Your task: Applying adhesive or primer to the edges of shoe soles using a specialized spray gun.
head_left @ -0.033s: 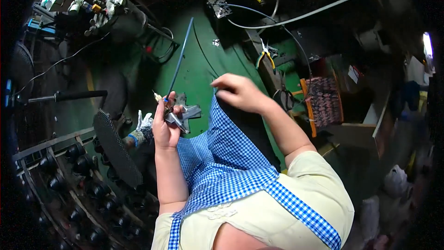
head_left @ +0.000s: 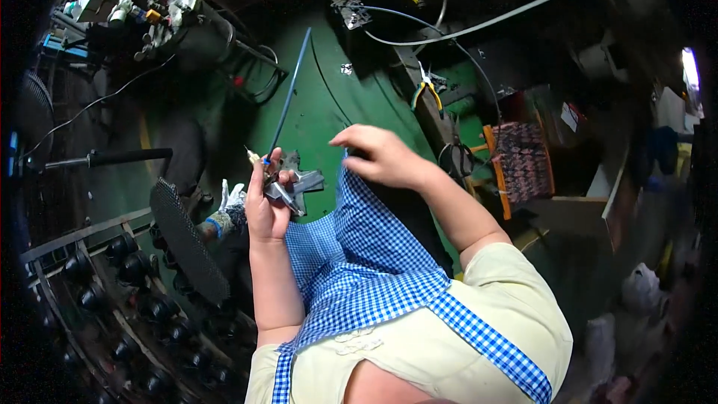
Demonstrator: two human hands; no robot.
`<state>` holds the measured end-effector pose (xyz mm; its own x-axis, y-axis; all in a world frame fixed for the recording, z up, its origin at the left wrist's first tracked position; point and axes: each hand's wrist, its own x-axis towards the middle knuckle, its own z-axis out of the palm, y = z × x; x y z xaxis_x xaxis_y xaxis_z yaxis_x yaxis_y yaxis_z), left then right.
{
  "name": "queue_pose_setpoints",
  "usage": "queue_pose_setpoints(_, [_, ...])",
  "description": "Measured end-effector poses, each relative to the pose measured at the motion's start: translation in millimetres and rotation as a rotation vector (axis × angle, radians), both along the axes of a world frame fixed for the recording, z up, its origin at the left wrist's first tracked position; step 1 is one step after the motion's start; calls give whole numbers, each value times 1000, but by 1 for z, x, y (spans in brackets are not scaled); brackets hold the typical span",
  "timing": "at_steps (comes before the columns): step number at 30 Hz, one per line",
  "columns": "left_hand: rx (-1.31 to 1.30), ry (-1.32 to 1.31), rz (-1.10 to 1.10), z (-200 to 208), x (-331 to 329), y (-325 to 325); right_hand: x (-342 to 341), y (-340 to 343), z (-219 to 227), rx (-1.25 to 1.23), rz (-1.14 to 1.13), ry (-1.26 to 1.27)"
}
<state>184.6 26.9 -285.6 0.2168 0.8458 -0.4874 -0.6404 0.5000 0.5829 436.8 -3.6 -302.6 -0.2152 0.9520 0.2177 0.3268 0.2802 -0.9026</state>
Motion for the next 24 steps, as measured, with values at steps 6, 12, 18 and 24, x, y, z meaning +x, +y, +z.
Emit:
queue_pose_setpoints(6, [27, 68, -62, 13, 16, -11, -47, -7, 3, 259, 52, -169])
queue_pose_setpoints(12, [287, 580, -83, 37, -12, -51, -121, -10, 7, 197, 181, -184])
queue_pose_setpoints(18, [512, 838, -270, 85, -99, -142, -157, 3, -11, 147, 67, 82])
queue_pose_setpoints(24, [451, 1114, 441, 140, -157, -265, -192, 50, -71, 80, 131, 453])
